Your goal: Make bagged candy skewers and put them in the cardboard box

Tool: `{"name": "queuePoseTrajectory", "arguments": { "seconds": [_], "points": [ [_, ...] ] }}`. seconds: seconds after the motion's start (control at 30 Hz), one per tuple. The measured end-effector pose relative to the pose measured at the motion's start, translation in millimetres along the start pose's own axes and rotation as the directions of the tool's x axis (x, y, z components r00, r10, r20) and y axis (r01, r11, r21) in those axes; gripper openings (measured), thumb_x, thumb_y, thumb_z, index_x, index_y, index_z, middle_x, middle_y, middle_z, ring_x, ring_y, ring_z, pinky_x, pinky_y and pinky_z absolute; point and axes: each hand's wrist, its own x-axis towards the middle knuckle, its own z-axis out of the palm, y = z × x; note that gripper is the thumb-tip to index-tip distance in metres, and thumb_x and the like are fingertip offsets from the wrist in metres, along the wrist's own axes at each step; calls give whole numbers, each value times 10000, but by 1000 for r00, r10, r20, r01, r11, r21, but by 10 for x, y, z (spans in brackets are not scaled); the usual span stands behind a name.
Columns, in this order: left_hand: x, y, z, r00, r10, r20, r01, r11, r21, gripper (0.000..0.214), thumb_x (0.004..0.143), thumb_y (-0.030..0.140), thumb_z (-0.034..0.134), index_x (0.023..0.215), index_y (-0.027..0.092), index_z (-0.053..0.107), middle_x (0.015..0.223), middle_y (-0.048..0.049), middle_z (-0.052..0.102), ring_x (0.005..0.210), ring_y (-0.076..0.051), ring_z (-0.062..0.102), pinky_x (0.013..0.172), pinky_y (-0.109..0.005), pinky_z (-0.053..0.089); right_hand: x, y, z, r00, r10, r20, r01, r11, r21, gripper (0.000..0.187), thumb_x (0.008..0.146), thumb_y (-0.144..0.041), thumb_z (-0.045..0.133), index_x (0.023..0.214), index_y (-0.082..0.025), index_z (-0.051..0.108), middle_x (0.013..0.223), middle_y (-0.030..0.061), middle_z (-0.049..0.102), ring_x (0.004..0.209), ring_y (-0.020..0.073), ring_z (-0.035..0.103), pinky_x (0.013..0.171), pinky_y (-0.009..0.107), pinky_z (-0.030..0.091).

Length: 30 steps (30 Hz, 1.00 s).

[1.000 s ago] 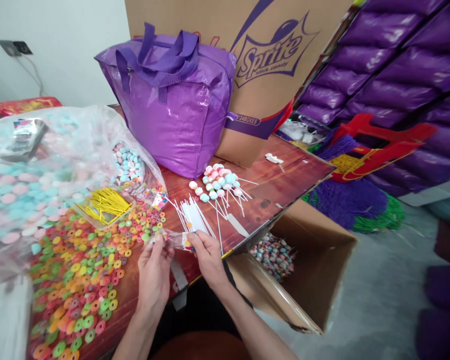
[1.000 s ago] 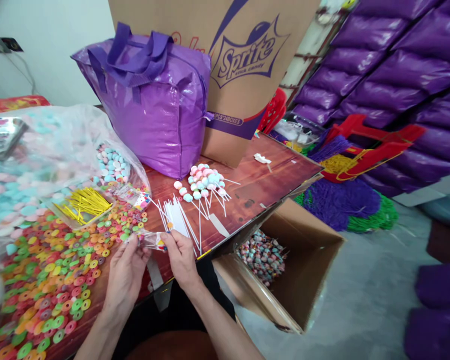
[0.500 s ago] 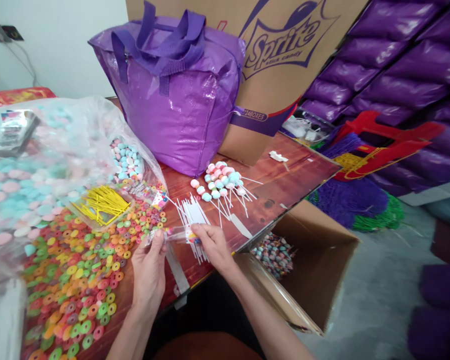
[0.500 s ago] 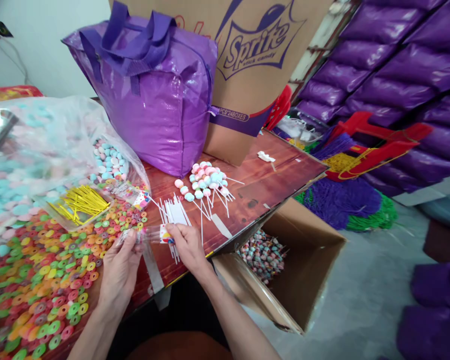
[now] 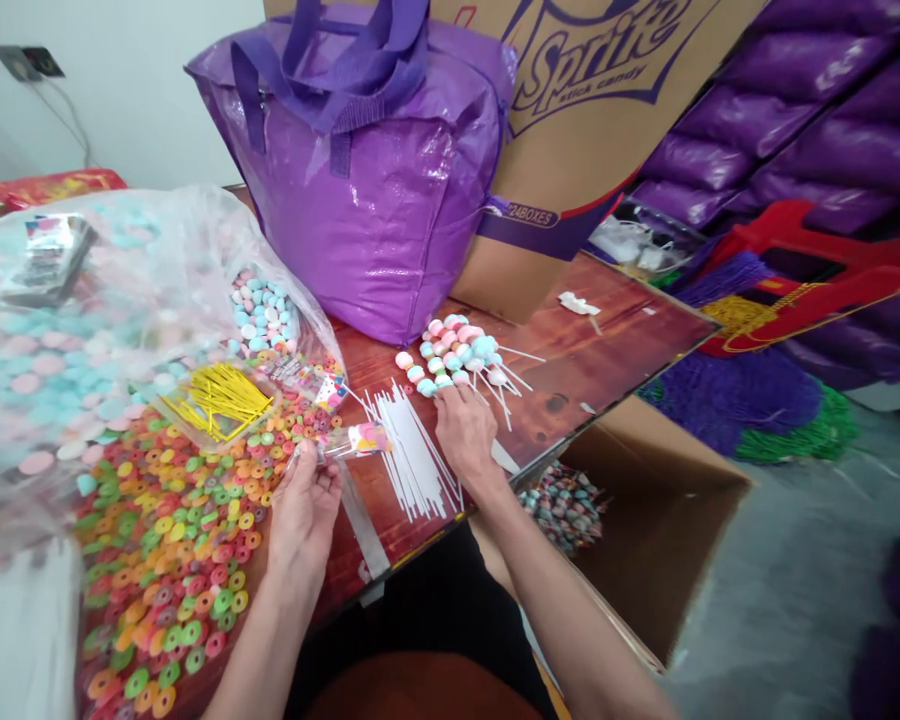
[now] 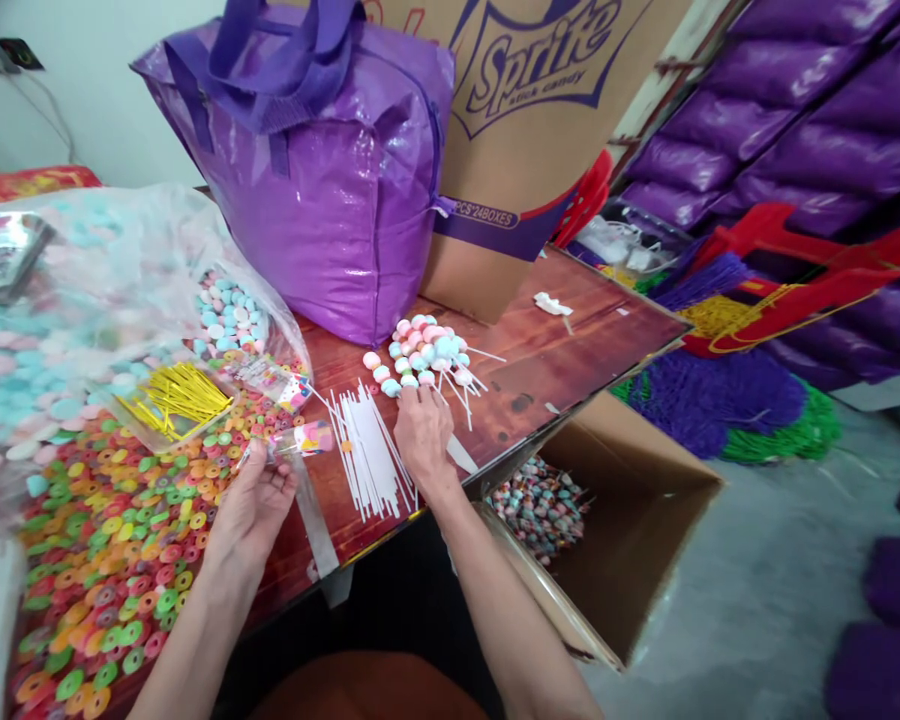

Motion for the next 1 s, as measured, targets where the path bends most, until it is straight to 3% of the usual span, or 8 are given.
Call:
{"name": "queuePoseTrajectory", "arguments": {
  "seconds": [0.07,0.13,0.23,0.37,0.47,0.7,0.87,1.0],
  "points": [
    [-2,34,19,999,-38,-15,38,999,11,166,921,140,605,758,134,636,625,18,610,518,-79,565,520,-194,513,-92,-6,-108,998,31,-52,-16,964,266,161,916,-165,513,848,-176,659,886,92,692,831,226,609,757,325,439],
    [2,64,34,998,-55,-31,55,998,14,188,934,163,591,752,141,632,617,16,613,513,-82,573,513,-194,512,-231,-17,-268,997,59,-59,-19,847,531,145,915,-220,541,854,-187,669,838,47,689,777,198,618,730,308,461],
    [16,82,46,999,-44,-33,44,999,13,188,941,176,585,765,141,640,623,13,626,519,-80,585,519,-190,513,-483,-32,-543,999,51,-10,-29,701,713,113,905,-265,600,864,-208,689,797,7,668,722,169,608,661,280,461],
    [23,42,45,999,-27,-18,27,999,19,174,938,186,594,782,135,653,653,1,654,540,-82,604,537,-189,515,-730,-25,-799,999,-41,-18,41,663,747,110,920,-222,600,853,-223,687,807,18,668,736,167,612,666,291,471],
    [25,-8,19,1000,-2,10,2,1000,17,139,911,185,639,786,130,661,676,-8,669,579,-87,624,577,-194,522,-779,24,-884,993,-114,-33,103,698,708,141,932,-225,582,852,-235,698,809,33,688,757,185,629,704,330,486],
    [65,-23,-90,949,204,240,-224,973,60,283,656,270,882,796,169,657,767,31,688,667,-91,641,664,-223,530,-728,164,-996,958,-287,26,224,797,561,182,951,-233,557,893,-256,728,809,22,711,761,185,638,722,338,445],
    [1,-53,-70,884,277,376,-341,933,113,317,631,311,886,725,174,616,730,52,642,670,-95,621,682,-239,534,-762,81,-903,950,-289,121,123,699,704,191,956,-238,550,861,-231,715,773,22,655,718,167,601,679,294,449],
    [-73,-115,-50,872,282,401,-360,923,135,316,645,351,872,747,176,629,725,41,638,667,-104,616,668,-237,527,-847,-68,-772,961,-225,162,24,650,759,198,958,-244,551,820,-207,688,736,10,602,668,148,562,637,269,428]
  ]
}}
